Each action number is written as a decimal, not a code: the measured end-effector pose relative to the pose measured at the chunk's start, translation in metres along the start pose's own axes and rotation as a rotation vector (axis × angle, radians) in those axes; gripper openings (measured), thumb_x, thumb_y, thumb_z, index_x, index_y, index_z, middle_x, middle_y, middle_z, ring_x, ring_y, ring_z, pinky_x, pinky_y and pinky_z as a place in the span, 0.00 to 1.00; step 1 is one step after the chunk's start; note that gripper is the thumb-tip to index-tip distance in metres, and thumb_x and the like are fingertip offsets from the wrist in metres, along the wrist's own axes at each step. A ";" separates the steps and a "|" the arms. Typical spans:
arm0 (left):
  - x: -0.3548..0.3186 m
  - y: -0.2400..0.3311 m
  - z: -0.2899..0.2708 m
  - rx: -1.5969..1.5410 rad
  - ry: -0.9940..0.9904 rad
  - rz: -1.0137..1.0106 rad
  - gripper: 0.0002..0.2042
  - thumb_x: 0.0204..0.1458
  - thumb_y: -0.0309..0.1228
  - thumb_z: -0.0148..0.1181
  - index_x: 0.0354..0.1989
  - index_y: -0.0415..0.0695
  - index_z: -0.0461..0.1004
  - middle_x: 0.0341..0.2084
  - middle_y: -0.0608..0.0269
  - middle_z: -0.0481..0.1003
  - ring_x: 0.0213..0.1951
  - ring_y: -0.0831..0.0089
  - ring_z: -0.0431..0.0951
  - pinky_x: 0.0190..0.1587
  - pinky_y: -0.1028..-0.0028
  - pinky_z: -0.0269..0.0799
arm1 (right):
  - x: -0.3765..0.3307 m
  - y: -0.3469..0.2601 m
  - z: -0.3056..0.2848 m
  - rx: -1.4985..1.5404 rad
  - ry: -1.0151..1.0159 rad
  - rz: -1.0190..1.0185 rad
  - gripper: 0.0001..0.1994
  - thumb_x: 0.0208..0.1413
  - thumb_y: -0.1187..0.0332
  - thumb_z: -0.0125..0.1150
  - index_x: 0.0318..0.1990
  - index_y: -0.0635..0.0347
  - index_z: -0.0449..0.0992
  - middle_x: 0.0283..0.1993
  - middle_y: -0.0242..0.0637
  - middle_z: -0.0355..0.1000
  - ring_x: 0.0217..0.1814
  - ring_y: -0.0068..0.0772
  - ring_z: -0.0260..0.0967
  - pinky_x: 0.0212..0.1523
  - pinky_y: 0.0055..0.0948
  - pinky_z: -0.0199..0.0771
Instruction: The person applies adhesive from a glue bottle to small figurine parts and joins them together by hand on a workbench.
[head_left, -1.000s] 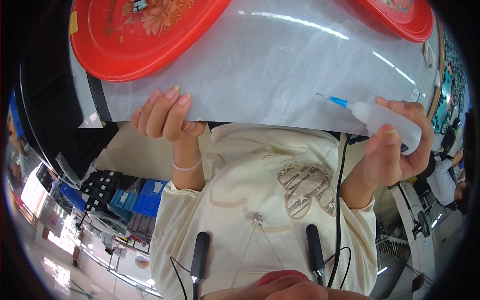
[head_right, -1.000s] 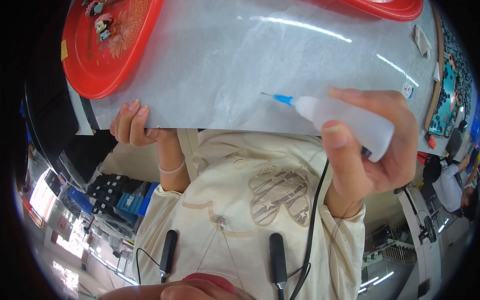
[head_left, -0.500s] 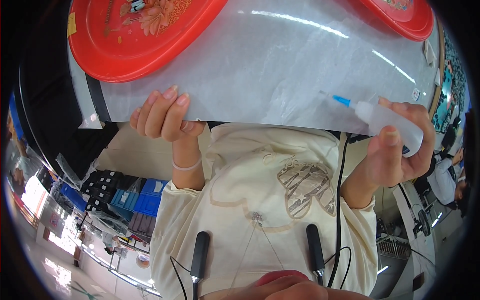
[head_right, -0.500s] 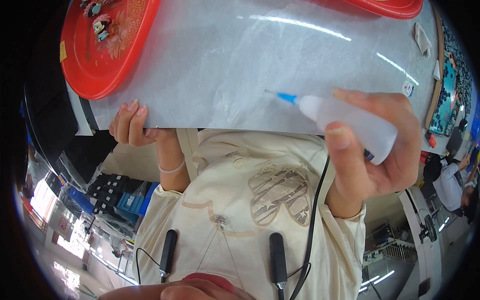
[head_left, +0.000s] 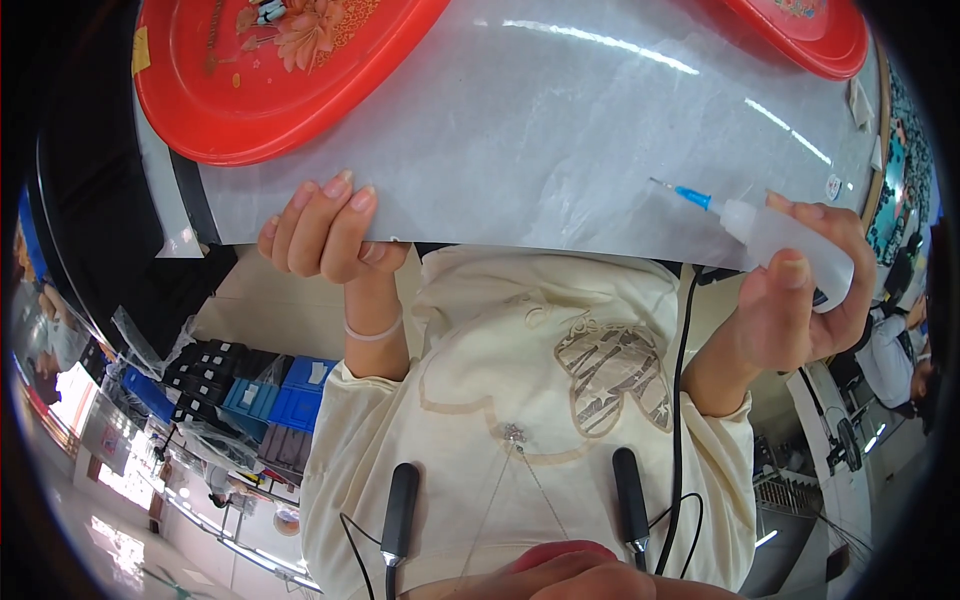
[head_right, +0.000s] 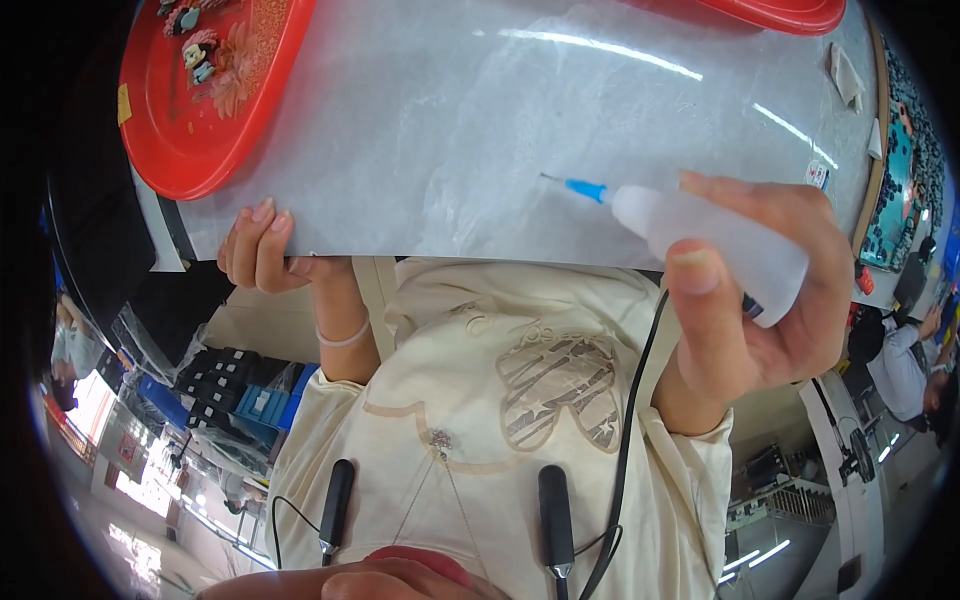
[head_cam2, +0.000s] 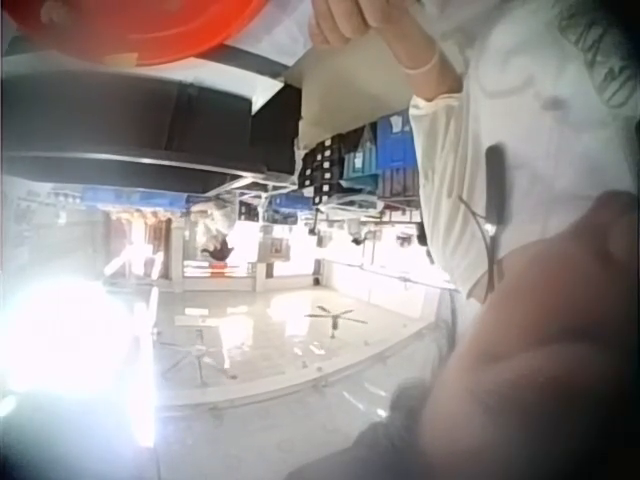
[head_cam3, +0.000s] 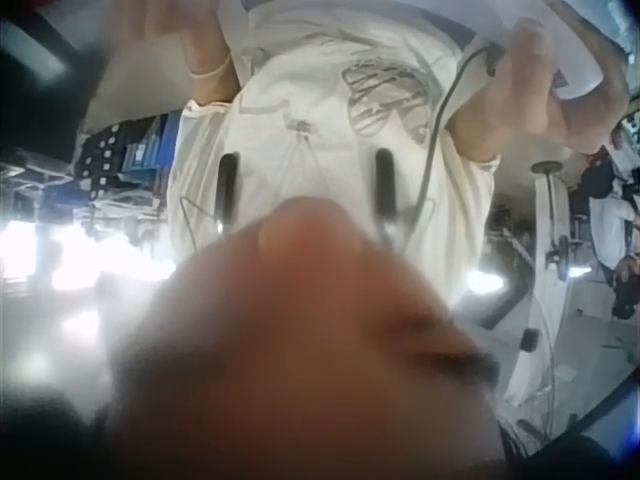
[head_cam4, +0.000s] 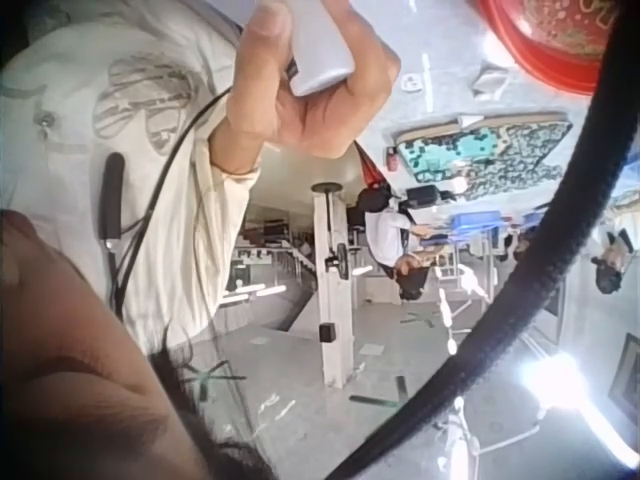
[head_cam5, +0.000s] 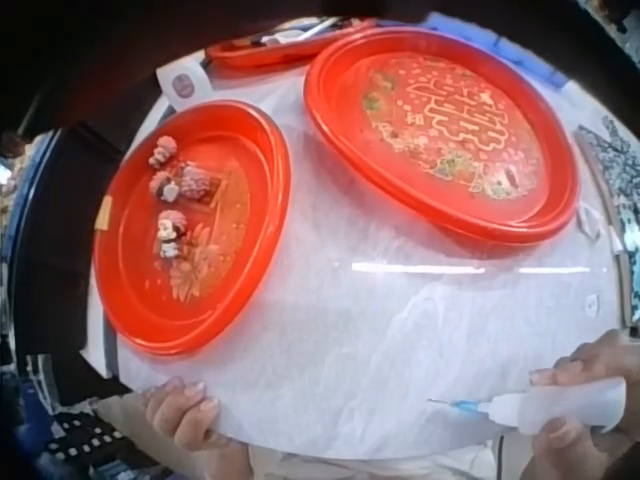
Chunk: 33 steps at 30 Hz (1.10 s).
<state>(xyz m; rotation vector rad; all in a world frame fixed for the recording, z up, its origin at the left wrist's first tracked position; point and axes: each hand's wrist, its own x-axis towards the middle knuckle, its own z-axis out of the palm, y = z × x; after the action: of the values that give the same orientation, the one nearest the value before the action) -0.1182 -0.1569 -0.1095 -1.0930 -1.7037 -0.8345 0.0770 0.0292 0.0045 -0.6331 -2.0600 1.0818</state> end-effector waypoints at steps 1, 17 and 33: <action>0.000 0.000 0.000 0.002 0.003 0.006 0.12 0.50 0.36 0.28 0.25 0.55 0.62 0.25 0.74 0.66 0.35 0.79 0.65 0.47 0.76 0.53 | -0.001 0.001 -0.002 -0.022 -0.035 -0.005 0.14 0.38 0.73 0.55 0.33 0.74 0.67 0.29 0.50 0.65 0.29 0.36 0.63 0.31 0.30 0.70; -0.001 0.000 -0.003 -0.006 -0.016 -0.005 0.12 0.51 0.36 0.28 0.26 0.55 0.62 0.26 0.74 0.66 0.37 0.79 0.64 0.48 0.76 0.52 | 0.004 -0.001 -0.008 -0.075 -0.120 -0.048 0.14 0.36 0.72 0.55 0.32 0.74 0.67 0.28 0.49 0.65 0.29 0.36 0.63 0.31 0.28 0.68; -0.002 0.000 -0.003 0.009 -0.027 -0.006 0.11 0.51 0.37 0.28 0.26 0.55 0.62 0.26 0.74 0.66 0.36 0.79 0.65 0.47 0.75 0.53 | -0.002 0.003 -0.004 0.020 -0.014 0.037 0.13 0.40 0.72 0.54 0.35 0.73 0.66 0.31 0.49 0.64 0.32 0.37 0.63 0.34 0.34 0.71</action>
<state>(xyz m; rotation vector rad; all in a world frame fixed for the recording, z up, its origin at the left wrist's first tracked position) -0.1169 -0.1599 -0.1103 -1.0978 -1.7322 -0.8181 0.0812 0.0313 0.0032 -0.6575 -2.0541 1.1293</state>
